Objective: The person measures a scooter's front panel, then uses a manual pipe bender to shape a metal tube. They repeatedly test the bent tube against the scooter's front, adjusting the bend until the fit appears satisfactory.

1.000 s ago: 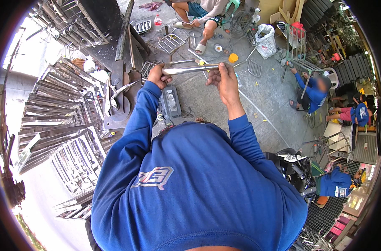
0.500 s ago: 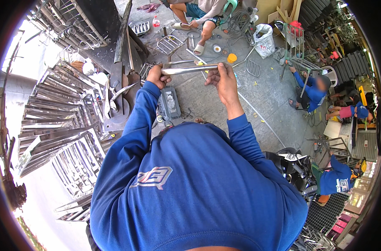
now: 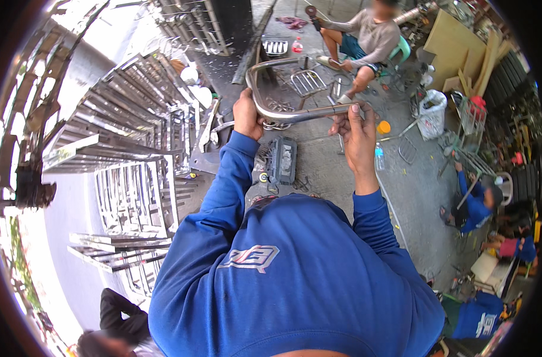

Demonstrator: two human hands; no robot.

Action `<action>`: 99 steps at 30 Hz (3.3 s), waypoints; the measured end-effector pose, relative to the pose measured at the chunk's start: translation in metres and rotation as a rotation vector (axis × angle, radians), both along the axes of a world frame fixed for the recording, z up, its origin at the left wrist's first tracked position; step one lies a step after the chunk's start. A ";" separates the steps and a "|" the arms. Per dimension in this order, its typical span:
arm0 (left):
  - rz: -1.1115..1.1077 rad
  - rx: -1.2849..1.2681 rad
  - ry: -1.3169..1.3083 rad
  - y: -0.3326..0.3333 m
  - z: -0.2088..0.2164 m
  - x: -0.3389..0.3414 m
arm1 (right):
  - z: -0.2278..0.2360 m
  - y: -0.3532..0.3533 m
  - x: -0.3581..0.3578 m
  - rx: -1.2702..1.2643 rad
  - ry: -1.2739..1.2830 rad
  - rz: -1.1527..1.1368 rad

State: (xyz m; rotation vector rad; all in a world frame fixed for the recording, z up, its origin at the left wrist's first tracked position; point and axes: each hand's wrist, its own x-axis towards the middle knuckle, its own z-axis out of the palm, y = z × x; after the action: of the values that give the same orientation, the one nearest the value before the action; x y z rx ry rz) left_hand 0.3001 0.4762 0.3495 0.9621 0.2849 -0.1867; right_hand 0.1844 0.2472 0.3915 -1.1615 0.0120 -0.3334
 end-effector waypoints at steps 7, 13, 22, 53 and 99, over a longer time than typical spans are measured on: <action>0.186 -0.078 -0.021 0.077 -0.010 0.001 | -0.004 0.054 0.050 0.022 0.044 0.233; 0.221 -0.161 0.086 0.101 -0.045 0.001 | -0.017 0.075 0.069 -0.005 0.100 0.313; 0.182 -0.175 0.043 0.106 -0.038 0.013 | -0.017 0.078 0.082 0.056 0.085 0.311; 0.147 -0.158 0.088 0.116 -0.044 0.019 | -0.010 0.086 0.081 0.074 0.082 0.304; -0.371 0.470 -0.465 -0.019 -0.134 0.034 | -0.128 -0.146 0.002 -0.096 0.161 -0.420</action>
State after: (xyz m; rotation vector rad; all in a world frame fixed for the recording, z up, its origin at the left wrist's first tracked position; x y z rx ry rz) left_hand 0.3345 0.4571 0.2151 1.4874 -0.2973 -0.2323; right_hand 0.1867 0.1013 0.2633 -1.2762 0.3889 -0.6155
